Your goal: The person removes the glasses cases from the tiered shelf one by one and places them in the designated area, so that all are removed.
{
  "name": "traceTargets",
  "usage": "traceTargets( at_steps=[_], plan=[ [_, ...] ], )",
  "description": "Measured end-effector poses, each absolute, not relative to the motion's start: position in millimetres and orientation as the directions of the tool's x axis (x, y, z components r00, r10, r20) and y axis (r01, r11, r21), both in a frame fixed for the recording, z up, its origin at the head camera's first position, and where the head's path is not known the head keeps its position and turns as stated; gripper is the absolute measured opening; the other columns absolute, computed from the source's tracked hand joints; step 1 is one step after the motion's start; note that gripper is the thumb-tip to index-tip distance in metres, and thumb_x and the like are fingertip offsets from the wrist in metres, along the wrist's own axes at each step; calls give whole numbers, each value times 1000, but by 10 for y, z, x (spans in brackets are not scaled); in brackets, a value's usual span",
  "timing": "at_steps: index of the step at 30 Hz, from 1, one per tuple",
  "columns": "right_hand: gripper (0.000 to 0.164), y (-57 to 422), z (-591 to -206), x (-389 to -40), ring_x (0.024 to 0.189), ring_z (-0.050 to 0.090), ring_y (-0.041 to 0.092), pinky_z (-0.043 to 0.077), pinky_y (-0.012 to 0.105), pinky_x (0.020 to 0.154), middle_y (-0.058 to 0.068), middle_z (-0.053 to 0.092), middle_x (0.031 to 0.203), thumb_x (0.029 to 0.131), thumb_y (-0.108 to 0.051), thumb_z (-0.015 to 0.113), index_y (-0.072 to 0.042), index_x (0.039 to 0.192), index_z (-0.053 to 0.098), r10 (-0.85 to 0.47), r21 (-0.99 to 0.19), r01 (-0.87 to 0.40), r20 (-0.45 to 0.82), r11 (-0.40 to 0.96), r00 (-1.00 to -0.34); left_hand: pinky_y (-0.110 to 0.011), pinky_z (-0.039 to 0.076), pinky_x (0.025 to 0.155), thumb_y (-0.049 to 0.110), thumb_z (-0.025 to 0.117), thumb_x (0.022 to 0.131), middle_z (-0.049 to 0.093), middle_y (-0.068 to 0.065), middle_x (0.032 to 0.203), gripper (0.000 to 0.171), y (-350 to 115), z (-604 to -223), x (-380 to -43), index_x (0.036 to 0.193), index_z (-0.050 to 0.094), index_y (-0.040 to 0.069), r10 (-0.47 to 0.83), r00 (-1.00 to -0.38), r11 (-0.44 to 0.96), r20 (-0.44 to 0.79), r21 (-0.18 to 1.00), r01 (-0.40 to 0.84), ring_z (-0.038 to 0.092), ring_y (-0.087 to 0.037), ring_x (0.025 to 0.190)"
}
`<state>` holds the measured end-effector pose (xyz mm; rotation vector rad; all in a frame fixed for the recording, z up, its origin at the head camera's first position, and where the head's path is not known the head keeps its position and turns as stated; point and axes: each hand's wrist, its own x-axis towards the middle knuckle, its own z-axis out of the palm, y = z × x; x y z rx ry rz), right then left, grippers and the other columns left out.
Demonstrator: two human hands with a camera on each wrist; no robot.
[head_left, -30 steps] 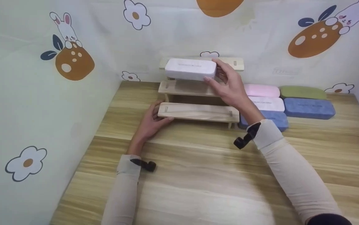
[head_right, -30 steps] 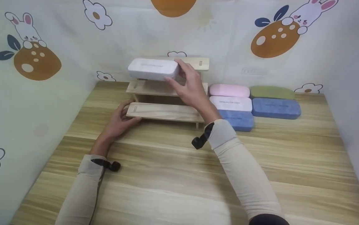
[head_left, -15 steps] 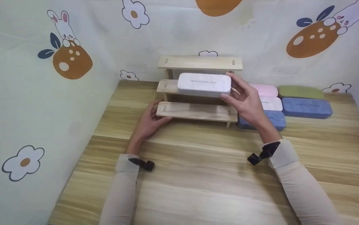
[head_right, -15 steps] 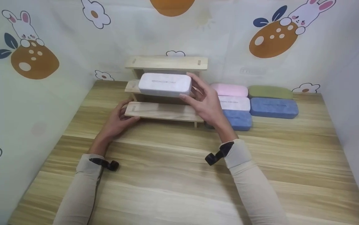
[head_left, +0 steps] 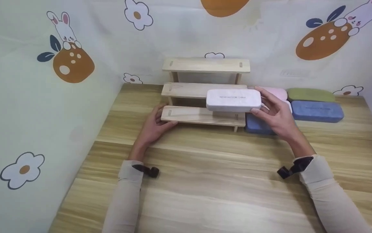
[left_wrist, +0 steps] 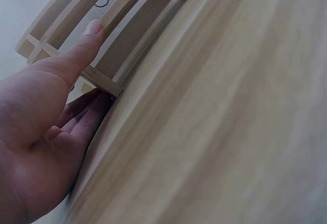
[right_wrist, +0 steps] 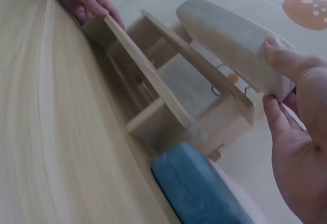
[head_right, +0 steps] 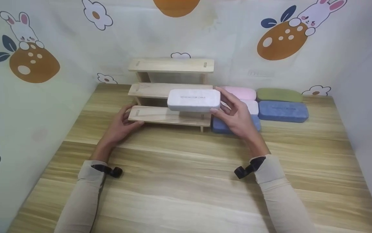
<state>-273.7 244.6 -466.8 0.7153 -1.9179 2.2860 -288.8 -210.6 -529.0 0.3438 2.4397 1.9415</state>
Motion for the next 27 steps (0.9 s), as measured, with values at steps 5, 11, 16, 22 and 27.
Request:
traceTargets(
  at_steps=[5,11,16,22,27],
  plan=[
    [70,2654,-4719,-2675,146,57,23,55,27,113,22,47,165,95,20,68,6,160,45,-245,-915,-348,392,-205,-887,-42,47,124,27,92,90,59,-15,158,89,-2104,-5280,-2882,162,43,15,160,-980,227,119,962,154,61,-27,144],
    [70,2895,-4744,-2586,145,57,18,55,23,111,20,46,166,97,18,67,3,162,45,-221,-929,-332,362,-161,-906,-42,49,123,26,92,90,59,-15,158,90,-2107,-5282,-2878,163,42,14,165,-980,216,113,965,148,61,-27,144],
    [69,3063,-4737,-2513,148,55,14,53,19,112,21,42,169,98,15,67,1,162,44,-193,-939,-322,340,-123,-920,-43,50,121,26,91,91,60,-14,157,90,-2103,-5275,-2876,164,41,13,162,-982,216,98,967,132,61,-26,143],
    [67,3236,-4728,-2442,158,45,15,46,18,119,20,38,174,99,15,66,2,162,44,-174,-940,-327,340,-99,-924,-42,47,123,29,91,91,60,-13,156,91,-2101,-5281,-2876,165,39,12,162,-983,222,91,967,126,60,-25,143],
    [66,3389,-4739,-2363,158,45,16,46,20,119,17,41,172,100,14,66,3,161,45,-136,-943,-320,330,-88,-934,-43,50,122,28,91,91,60,-13,155,92,-2094,-5284,-2870,165,39,10,161,-982,209,96,969,129,61,-25,142]
  ],
)
